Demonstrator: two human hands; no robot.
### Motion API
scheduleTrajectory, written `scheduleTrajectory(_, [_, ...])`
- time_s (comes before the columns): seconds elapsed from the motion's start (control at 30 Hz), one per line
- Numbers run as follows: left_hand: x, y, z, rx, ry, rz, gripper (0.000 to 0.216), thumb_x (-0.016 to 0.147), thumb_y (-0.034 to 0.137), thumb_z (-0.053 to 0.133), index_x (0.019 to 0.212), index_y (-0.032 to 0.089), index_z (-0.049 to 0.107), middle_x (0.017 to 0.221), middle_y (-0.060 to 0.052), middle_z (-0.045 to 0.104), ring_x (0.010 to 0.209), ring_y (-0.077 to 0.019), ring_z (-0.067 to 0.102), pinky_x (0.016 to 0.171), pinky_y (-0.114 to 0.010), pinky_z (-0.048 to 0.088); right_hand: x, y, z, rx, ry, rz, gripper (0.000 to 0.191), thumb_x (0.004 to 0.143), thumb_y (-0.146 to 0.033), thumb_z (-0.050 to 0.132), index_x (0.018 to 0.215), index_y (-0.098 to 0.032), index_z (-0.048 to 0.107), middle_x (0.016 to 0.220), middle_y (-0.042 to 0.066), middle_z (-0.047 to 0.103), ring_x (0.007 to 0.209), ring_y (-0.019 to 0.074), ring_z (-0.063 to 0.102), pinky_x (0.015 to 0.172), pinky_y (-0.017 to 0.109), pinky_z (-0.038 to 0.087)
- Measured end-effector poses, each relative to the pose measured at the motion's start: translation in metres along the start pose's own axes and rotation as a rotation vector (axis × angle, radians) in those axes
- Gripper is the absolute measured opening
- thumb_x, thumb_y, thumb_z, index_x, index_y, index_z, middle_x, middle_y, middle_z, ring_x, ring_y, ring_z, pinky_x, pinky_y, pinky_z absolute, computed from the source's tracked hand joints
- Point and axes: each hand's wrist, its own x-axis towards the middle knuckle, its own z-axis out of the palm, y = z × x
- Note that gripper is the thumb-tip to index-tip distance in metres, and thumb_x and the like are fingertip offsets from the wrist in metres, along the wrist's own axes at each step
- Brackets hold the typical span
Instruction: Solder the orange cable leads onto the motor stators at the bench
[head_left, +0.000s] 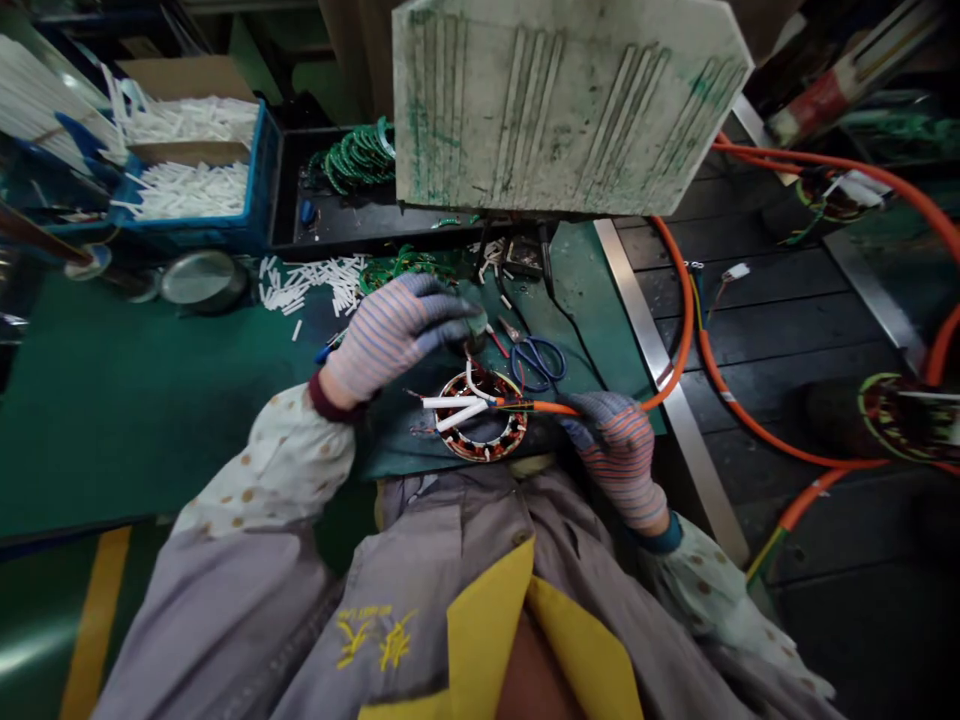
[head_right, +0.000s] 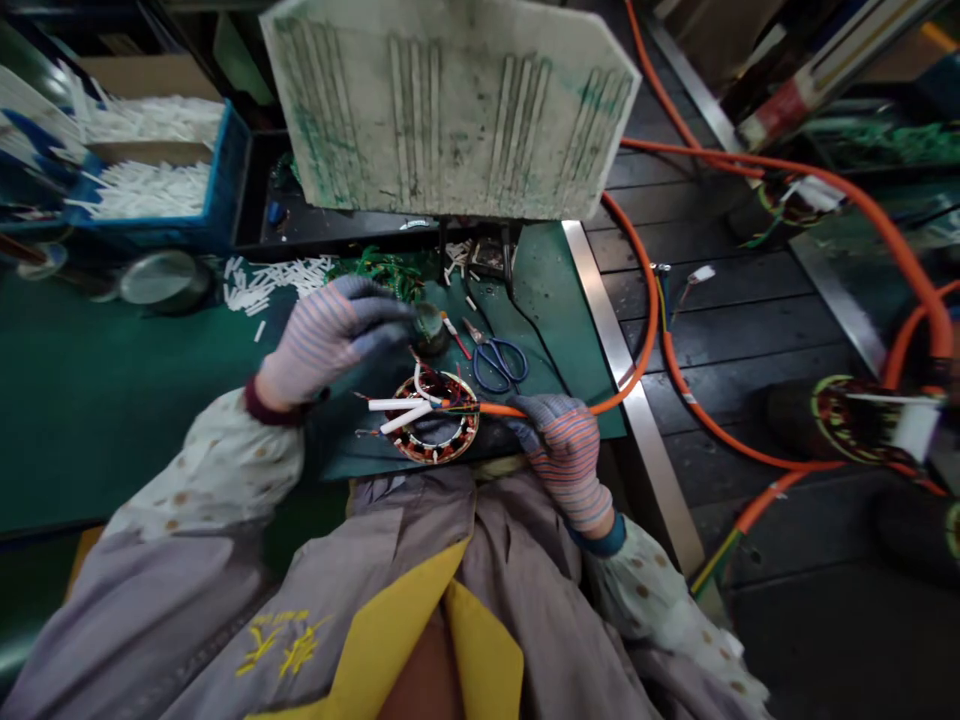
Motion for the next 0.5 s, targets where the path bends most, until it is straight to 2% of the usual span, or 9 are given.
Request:
scheduleTrajectory(0.07, [-0.014, 0.023, -0.007, -0.063, -0.149, 0.068, 0.041, 0.110, 0.060, 0.065, 0.122, 0.028, 0.087, 0.106, -0.007, 0.078, 0.096, -0.0256, 0.073, 0.087, -0.036, 0.056, 0.011, -0.003, -0.005, -0.033, -0.004, -0.021, 0.028, 0.111, -0.036, 0.060, 0.118, -0.024, 0.084, 0.101, 0.008, 0.086, 0.092, 0.0259, 0.077, 0.083, 0.037, 0.055])
scheduleTrajectory(0.13, [-0.026, 0.041, 0.001, -0.052, -0.174, 0.098, 0.051, 0.109, 0.069, 0.063, 0.118, 0.025, 0.087, 0.100, -0.008, 0.077, 0.088, -0.0252, 0.070, 0.080, -0.037, 0.054, 0.026, -0.009, -0.009, -0.067, -0.020, -0.035, 0.033, 0.112, -0.036, 0.056, 0.120, -0.023, 0.085, 0.100, 0.008, 0.086, 0.089, 0.0252, 0.076, 0.080, 0.035, 0.053])
scheduleTrajectory(0.17, [-0.031, 0.048, 0.010, -0.050, -0.104, 0.076, 0.054, 0.109, 0.070, 0.062, 0.116, 0.023, 0.087, 0.097, -0.009, 0.076, 0.087, -0.0253, 0.070, 0.078, -0.037, 0.054, 0.033, -0.013, -0.009, -0.089, -0.032, -0.026, 0.035, 0.112, -0.038, 0.055, 0.122, -0.023, 0.085, 0.099, 0.009, 0.085, 0.087, 0.0252, 0.075, 0.079, 0.035, 0.052])
scheduleTrajectory(0.23, [-0.043, 0.060, 0.034, -0.120, 0.133, -0.055, 0.053, 0.111, 0.068, 0.060, 0.110, 0.022, 0.087, 0.094, -0.009, 0.077, 0.087, -0.0248, 0.070, 0.081, -0.037, 0.055, 0.045, -0.020, -0.006, -0.127, -0.062, 0.018, 0.038, 0.112, -0.041, 0.055, 0.126, -0.022, 0.086, 0.096, 0.010, 0.084, 0.081, 0.0254, 0.073, 0.075, 0.036, 0.049])
scheduleTrajectory(0.3, [-0.056, 0.069, 0.057, -0.295, 0.350, -0.269, 0.046, 0.113, 0.062, 0.061, 0.106, 0.023, 0.085, 0.095, -0.006, 0.079, 0.087, -0.0226, 0.072, 0.084, -0.035, 0.058, 0.050, -0.023, 0.004, -0.117, -0.120, 0.069, 0.042, 0.112, -0.045, 0.055, 0.125, -0.021, 0.086, 0.092, 0.011, 0.084, 0.078, 0.0264, 0.072, 0.072, 0.037, 0.049])
scheduleTrajectory(0.33, [-0.063, 0.073, 0.065, -0.378, 0.411, -0.380, 0.042, 0.113, 0.059, 0.063, 0.106, 0.023, 0.083, 0.095, -0.005, 0.080, 0.087, -0.0217, 0.073, 0.084, -0.034, 0.059, 0.052, -0.022, 0.010, -0.084, -0.157, 0.094, 0.044, 0.112, -0.047, 0.054, 0.123, -0.020, 0.087, 0.091, 0.012, 0.084, 0.078, 0.0272, 0.073, 0.072, 0.037, 0.050])
scheduleTrajectory(0.4, [-0.074, 0.080, 0.070, -0.455, 0.435, -0.522, 0.035, 0.113, 0.053, 0.063, 0.106, 0.023, 0.080, 0.096, -0.004, 0.082, 0.087, -0.0210, 0.075, 0.085, -0.033, 0.061, 0.053, -0.021, 0.018, 0.051, -0.208, 0.143, 0.047, 0.112, -0.050, 0.052, 0.119, -0.021, 0.088, 0.097, 0.013, 0.086, 0.085, 0.0291, 0.076, 0.078, 0.039, 0.055])
scheduleTrajectory(0.43, [-0.077, 0.082, 0.066, -0.443, 0.409, -0.526, 0.032, 0.113, 0.049, 0.063, 0.106, 0.023, 0.079, 0.097, -0.004, 0.082, 0.088, -0.0210, 0.076, 0.086, -0.033, 0.061, 0.055, -0.022, 0.019, 0.151, -0.213, 0.172, 0.048, 0.112, -0.051, 0.051, 0.120, -0.021, 0.088, 0.104, 0.013, 0.087, 0.093, 0.0300, 0.079, 0.085, 0.041, 0.058])
scheduleTrajectory(0.5, [-0.076, 0.084, 0.051, -0.342, 0.322, -0.406, 0.027, 0.114, 0.041, 0.061, 0.106, 0.024, 0.080, 0.099, -0.004, 0.082, 0.091, -0.0216, 0.076, 0.089, -0.034, 0.061, 0.064, -0.028, 0.015, 0.413, -0.229, 0.220, 0.046, 0.112, -0.054, 0.053, 0.127, -0.024, 0.086, 0.119, 0.012, 0.088, 0.111, 0.0305, 0.080, 0.102, 0.044, 0.060])
